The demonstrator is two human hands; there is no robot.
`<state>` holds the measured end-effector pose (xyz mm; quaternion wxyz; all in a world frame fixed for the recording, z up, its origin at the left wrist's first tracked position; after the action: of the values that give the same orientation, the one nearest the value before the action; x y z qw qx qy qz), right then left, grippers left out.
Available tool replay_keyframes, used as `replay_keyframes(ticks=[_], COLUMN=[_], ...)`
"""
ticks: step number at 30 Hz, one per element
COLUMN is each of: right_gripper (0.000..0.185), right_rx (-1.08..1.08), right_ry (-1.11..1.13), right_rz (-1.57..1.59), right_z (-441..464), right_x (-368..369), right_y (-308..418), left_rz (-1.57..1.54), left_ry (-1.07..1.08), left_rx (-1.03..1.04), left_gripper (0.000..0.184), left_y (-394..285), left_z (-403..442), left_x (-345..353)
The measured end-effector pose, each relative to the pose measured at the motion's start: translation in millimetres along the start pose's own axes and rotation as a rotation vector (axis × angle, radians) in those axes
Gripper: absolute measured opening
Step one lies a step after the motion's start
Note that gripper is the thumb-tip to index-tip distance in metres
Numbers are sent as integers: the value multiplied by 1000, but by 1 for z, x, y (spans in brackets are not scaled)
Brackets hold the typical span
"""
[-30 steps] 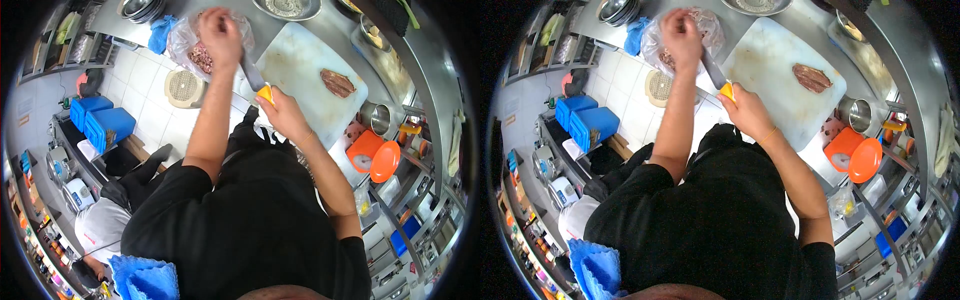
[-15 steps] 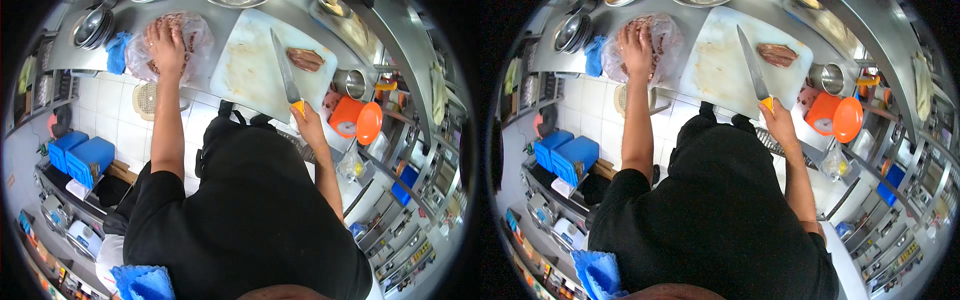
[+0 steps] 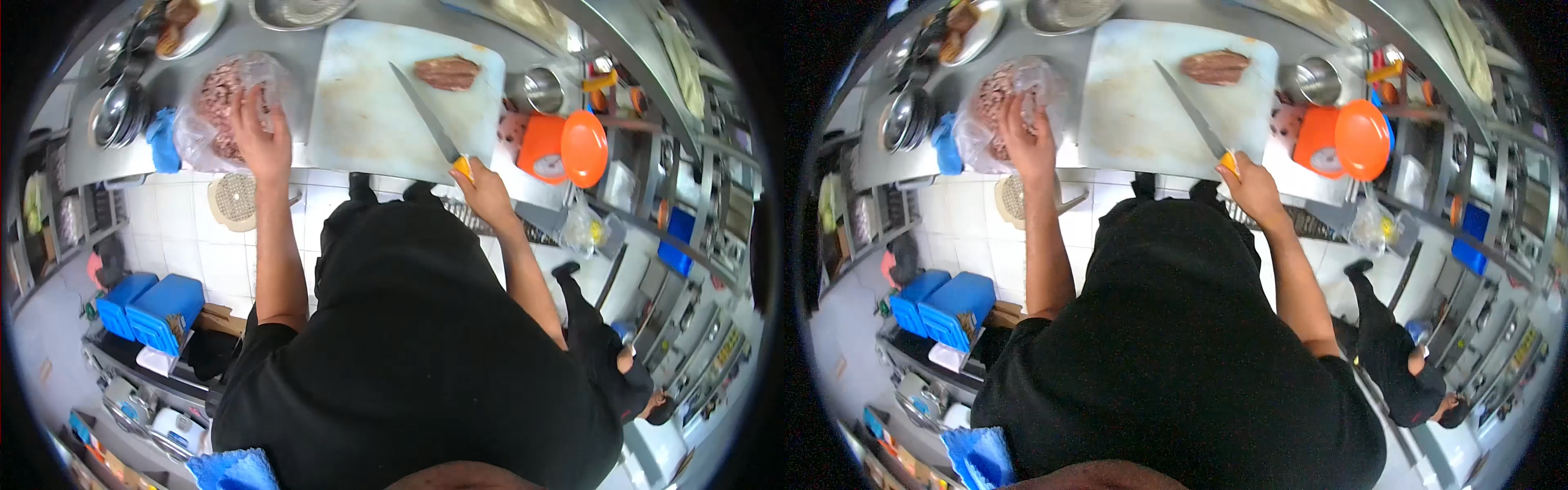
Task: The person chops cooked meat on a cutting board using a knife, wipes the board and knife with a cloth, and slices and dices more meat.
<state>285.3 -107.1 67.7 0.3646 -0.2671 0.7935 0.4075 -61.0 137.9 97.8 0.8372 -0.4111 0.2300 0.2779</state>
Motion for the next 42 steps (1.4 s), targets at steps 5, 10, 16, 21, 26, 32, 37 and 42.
replay_keyframes(ticks=[5, 10, 16, 21, 26, 32, 37, 42], right_gripper=[40, 37, 38, 41, 42, 46, 51, 44], right_rx=[-125, -93, -107, -107, -76, -53, 10, 93], right_ry=[-94, -144, -184, -150, -158, -175, -175, -176], right_rz=[114, 149, -10, -153, -194, -218, -177, -219], right_z=[-4, 2, 19, 25, 23, 25, 23, 19], right_x=[9, 10, 25, 43, 46, 48, 50, 52], right_y=[-3, 23, 29, 23, 20, 16, 10, 17], left_rz=[-84, -9, -100, -54, 213, 657, 620, 672], left_ry=[36, 85, 124, -78, -410, 79, 443, 215], left_rx=[-27, -81, -117, -108, -249, -430, -298, -465], left_gripper=[49, 54, 56, 48, 34, 64, 64, 56], left_y=[11, -23, -37, -17, 78, 332, 392, 385], left_z=[-9, -5, -13, -10, 12, 33, 24, 18], left_x=[4, 5, 4, -31, -110, -119, -95, -110])
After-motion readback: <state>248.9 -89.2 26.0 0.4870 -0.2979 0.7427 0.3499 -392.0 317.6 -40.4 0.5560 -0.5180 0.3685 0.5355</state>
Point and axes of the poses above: each hand's wrist, its own z-axis towards the middle knuckle, its own x-axis out of the palm, y = z × x, the point moved 5 cm from there along z, towards the middle knuckle, and after that the axes turned 6 degrees about x, right-handed, at the moved point
